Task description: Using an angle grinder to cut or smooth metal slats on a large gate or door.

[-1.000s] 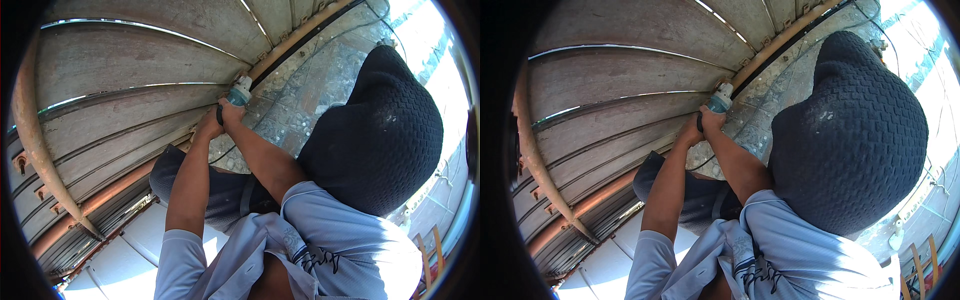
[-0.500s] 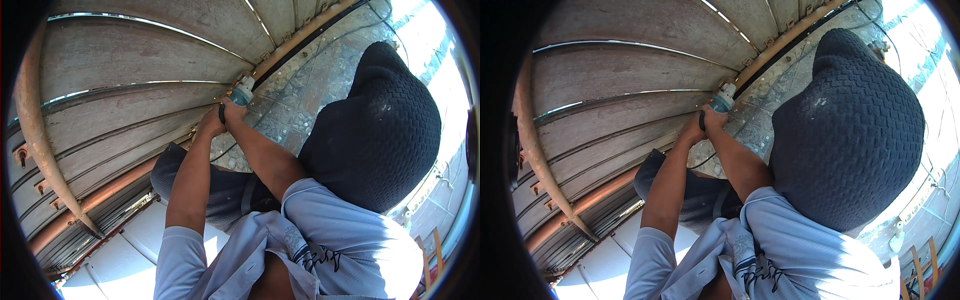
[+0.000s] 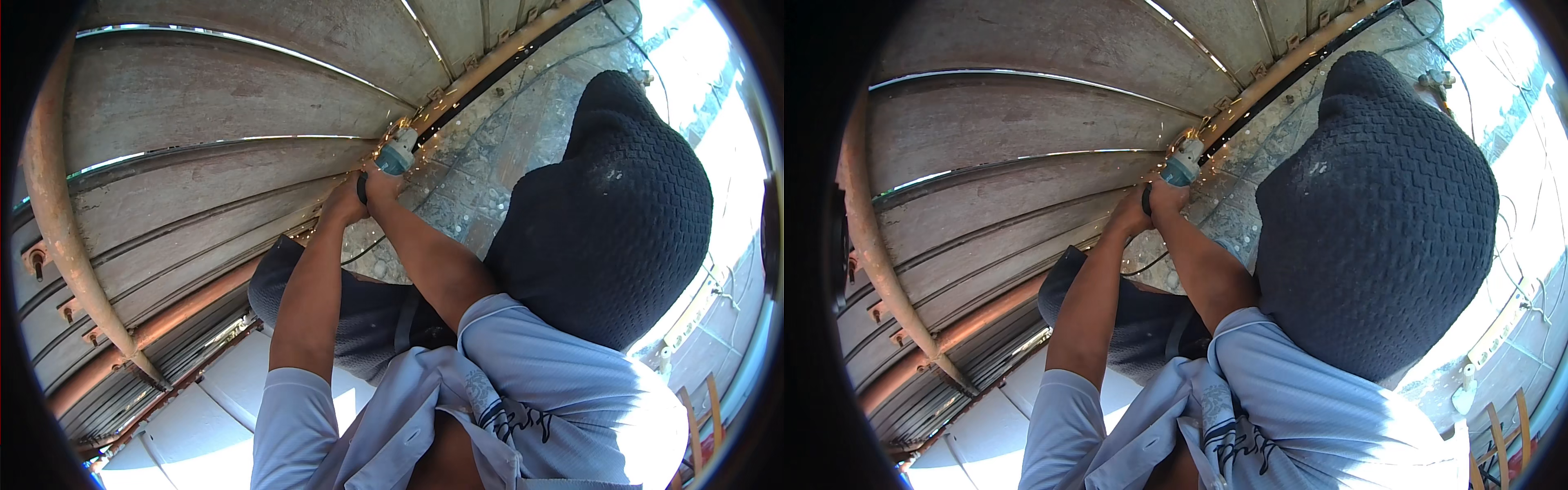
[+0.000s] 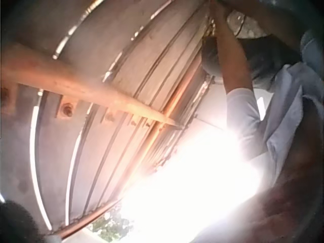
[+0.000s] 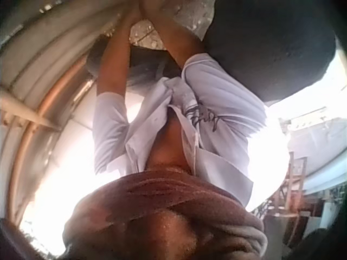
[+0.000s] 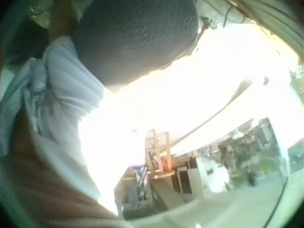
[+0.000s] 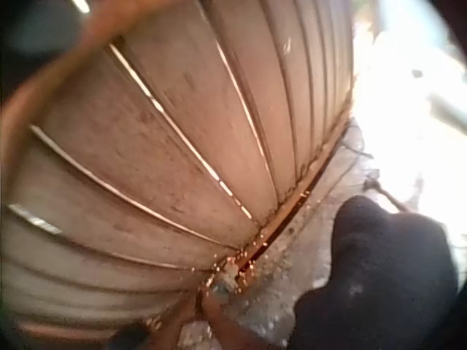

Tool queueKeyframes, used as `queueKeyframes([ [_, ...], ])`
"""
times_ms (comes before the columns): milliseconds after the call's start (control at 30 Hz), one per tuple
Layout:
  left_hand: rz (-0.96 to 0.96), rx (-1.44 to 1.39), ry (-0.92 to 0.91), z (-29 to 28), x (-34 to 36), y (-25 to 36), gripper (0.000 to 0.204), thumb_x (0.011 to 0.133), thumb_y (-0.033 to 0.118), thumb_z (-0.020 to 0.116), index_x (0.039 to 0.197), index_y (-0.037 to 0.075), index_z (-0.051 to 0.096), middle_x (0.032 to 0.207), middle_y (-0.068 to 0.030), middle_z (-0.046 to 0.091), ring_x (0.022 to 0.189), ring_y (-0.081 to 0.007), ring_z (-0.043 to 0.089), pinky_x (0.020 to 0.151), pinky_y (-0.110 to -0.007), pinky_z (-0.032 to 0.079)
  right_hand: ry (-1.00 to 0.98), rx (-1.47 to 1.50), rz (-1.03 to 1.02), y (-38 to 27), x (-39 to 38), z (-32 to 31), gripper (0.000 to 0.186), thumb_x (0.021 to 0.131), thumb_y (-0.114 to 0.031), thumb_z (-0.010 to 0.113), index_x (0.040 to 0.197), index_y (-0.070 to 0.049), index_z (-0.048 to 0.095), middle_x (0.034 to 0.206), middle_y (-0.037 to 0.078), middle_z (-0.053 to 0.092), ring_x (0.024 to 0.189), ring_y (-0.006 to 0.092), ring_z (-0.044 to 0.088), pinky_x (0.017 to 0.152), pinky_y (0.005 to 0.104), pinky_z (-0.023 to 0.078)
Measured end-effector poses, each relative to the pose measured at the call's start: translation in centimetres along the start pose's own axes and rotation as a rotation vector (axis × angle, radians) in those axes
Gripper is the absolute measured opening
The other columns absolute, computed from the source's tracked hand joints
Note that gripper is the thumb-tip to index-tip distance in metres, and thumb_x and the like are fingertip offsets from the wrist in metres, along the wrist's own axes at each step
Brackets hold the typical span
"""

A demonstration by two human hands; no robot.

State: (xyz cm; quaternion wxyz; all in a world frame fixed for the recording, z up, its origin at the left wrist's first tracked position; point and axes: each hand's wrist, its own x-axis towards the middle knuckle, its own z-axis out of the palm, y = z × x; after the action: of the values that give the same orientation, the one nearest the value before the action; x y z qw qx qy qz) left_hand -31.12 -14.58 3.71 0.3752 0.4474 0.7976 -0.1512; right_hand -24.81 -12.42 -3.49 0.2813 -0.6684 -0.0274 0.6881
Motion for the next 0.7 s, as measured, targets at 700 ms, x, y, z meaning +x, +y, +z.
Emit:
queueKeyframes([
  [700,0.091,-0.081,-0.071,-0.7,0.1,1.1,0.063,0.064,0.019,0.085,0.121,0.005,0.063,0.118,-0.0221,0.069,0.112,-0.0393,0.065,0.091,-0.045,0.052,0.07,-0.001,0.006,-1.5,-0.6,-0.3,0.063,0.069,-0.022,0.085,0.118,0.01,0.06,0.116,0.023,0.066,0.1,0.0331,0.067,0.089,0.0424,0.051],
])
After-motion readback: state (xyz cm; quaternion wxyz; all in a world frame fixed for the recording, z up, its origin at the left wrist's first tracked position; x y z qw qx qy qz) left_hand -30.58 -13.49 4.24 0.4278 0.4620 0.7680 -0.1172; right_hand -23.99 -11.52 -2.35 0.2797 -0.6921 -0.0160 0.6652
